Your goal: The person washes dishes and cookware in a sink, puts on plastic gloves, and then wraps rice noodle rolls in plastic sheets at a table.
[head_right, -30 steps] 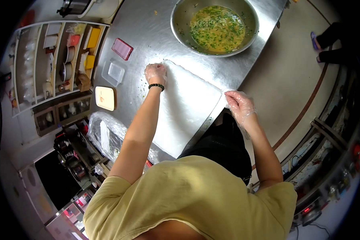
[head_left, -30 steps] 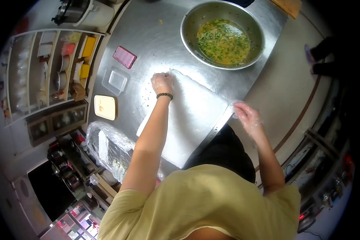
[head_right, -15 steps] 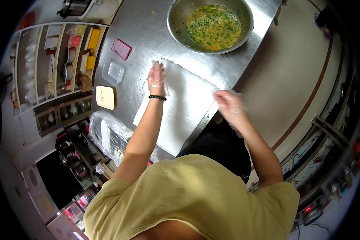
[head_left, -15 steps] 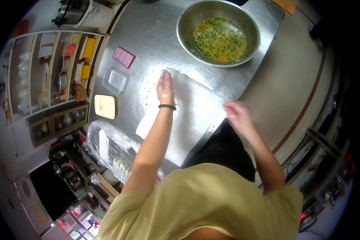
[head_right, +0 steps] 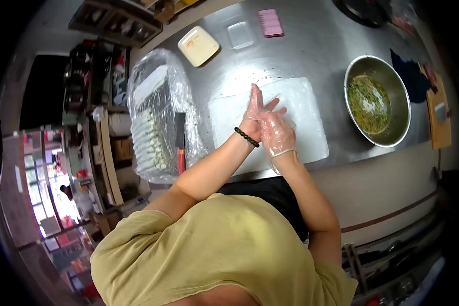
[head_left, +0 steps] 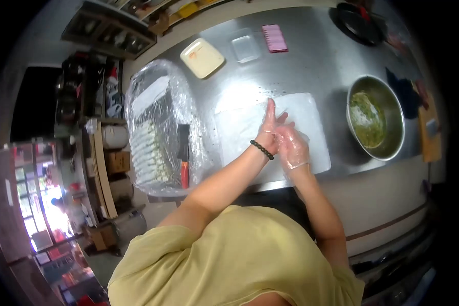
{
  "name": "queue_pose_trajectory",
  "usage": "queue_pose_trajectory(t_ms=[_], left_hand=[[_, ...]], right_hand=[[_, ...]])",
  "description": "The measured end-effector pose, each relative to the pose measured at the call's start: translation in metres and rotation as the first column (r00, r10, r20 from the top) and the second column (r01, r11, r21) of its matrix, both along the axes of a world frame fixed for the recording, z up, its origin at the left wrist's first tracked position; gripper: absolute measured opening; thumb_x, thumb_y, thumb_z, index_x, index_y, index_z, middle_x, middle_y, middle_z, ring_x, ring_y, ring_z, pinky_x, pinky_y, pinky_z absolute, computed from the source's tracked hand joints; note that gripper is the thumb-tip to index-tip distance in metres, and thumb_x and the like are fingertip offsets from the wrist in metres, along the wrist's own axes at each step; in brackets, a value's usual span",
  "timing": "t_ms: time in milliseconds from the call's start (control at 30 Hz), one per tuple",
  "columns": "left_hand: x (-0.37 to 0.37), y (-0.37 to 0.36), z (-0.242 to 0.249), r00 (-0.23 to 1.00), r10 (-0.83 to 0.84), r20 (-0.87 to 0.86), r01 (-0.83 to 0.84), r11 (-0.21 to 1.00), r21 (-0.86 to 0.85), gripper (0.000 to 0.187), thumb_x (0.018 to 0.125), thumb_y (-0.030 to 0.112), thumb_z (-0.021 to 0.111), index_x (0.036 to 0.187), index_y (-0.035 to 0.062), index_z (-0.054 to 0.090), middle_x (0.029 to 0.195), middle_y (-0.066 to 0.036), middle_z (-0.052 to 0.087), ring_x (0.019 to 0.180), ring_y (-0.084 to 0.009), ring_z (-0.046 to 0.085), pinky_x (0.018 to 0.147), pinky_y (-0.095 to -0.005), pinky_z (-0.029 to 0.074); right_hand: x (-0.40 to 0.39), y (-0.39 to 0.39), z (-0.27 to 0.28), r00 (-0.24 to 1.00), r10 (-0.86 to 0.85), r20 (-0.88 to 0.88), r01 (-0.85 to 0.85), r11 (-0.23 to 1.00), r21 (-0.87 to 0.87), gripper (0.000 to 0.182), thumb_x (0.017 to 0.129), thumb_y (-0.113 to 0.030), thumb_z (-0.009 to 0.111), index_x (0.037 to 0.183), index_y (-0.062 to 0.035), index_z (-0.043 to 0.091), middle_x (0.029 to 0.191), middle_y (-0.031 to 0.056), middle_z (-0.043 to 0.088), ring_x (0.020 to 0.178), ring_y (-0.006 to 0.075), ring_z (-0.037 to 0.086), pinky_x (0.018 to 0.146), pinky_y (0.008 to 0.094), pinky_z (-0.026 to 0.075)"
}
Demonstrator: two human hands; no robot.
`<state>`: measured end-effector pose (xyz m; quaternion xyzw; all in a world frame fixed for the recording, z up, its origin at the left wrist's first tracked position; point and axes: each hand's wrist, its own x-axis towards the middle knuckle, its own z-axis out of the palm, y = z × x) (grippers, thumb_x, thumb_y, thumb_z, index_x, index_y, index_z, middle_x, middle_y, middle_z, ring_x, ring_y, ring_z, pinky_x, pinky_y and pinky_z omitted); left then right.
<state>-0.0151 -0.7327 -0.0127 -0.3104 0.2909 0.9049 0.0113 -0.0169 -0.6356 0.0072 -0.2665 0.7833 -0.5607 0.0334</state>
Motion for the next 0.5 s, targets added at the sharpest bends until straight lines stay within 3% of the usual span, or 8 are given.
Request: queue_pose_trajectory(t_ms=[133,233,267,300,333,367,467,500], left_hand=[[0.029,-0.039,-0.015,0.978,0.164,0.126,-0.182,0.973,0.141,0.118,0.053,0.084,0.047,0.139,0.0263,-0.008,0.144,-0.019,0.0,0.123,-0.049,0.024,0.091,-0.0666,0.025],[0.05,-0.068,-0.048,0.973,0.225,0.059,-0.222,0.974,-0.049,0.119,0.052,0.089,0.037,0.141,0.0158,0.006,0.144,-0.019,0.003,0.132,-0.0359,0.01,0.105,-0.0513,0.01],[0.052,-0.082,-0.066,0.954,0.287,-0.091,-0.3,0.883,-0.361,0.105,0.068,0.081,0.03,0.14,0.0084,0.009,0.145,-0.018,0.004,0.134,-0.0292,0.006,0.108,-0.0415,0.004],[0.053,-0.081,-0.061,0.899,0.339,-0.278,-0.435,0.611,-0.662,0.082,0.085,0.064,0.023,0.138,0.0015,0.013,0.144,-0.018,0.01,0.134,-0.0243,0.009,0.108,-0.0357,0.005],[0.056,-0.105,-0.078,0.89,0.223,-0.397,-0.455,0.479,-0.751,0.066,0.093,0.048,0.021,0.137,-0.0007,0.017,0.142,-0.018,0.019,0.132,-0.0249,0.016,0.108,-0.0366,0.008],[0.051,-0.105,-0.06,0.898,0.067,-0.435,-0.439,0.21,-0.874,0.06,0.095,0.042,0.022,0.135,-0.0019,0.02,0.141,-0.017,0.022,0.131,-0.0241,0.021,0.108,-0.0364,0.01],[0.012,-0.107,-0.05,0.833,0.434,-0.345,-0.547,0.542,-0.638,0.049,0.095,0.028,0.034,0.131,-0.0051,0.029,0.135,-0.017,0.034,0.124,-0.0235,0.034,0.104,-0.0333,0.024],[-0.002,-0.108,-0.056,0.864,0.359,-0.353,-0.488,0.427,-0.762,0.046,0.093,0.026,0.039,0.128,-0.0041,0.034,0.131,-0.017,0.039,0.12,-0.0242,0.039,0.101,-0.0335,0.029]], right_hand=[[0.019,-0.025,-0.013,0.979,0.198,0.047,-0.2,0.978,0.064,0.01,0.083,-0.004,0.051,0.092,-0.0024,0.056,0.08,0.0143,0.058,0.074,0.0267,0.057,0.067,0.0322,0.046],[0.04,-0.045,-0.034,0.861,0.39,0.325,-0.376,0.92,-0.108,0.013,0.085,-0.006,0.049,0.097,-0.0048,0.054,0.085,0.0146,0.059,0.079,0.0263,0.058,0.072,0.0324,0.046],[0.045,-0.052,-0.052,0.816,0.436,0.379,-0.374,0.899,-0.229,0.014,0.085,-0.007,0.048,0.098,-0.006,0.054,0.086,0.0146,0.059,0.08,0.0262,0.058,0.072,0.0327,0.046],[0.049,-0.054,-0.046,0.852,0.408,0.329,-0.381,0.913,-0.145,0.014,0.086,-0.009,0.048,0.098,-0.0071,0.054,0.087,0.0142,0.059,0.08,0.0267,0.058,0.072,0.033,0.046],[0.052,-0.056,-0.039,0.883,0.375,0.283,-0.375,0.925,-0.055,0.014,0.086,-0.01,0.047,0.098,-0.0081,0.055,0.088,0.0139,0.059,0.081,0.0271,0.058,0.072,0.0333,0.046],[0.051,-0.056,-0.035,0.886,0.39,0.25,-0.389,0.919,-0.053,0.014,0.086,-0.011,0.047,0.097,-0.0082,0.055,0.088,0.0134,0.059,0.082,0.0279,0.058,0.073,0.0335,0.046],[0.04,-0.023,-0.016,0.892,0.397,0.216,-0.408,0.913,0.009,0.013,0.085,-0.014,0.048,0.096,-0.0082,0.055,0.088,0.0128,0.06,0.081,0.0306,0.058,0.073,0.0366,0.047],[0.04,-0.015,-0.011,0.87,0.445,0.209,-0.463,0.885,0.042,0.014,0.084,-0.015,0.048,0.095,-0.0082,0.054,0.086,0.0126,0.061,0.079,0.0326,0.058,0.072,0.0394,0.047]])
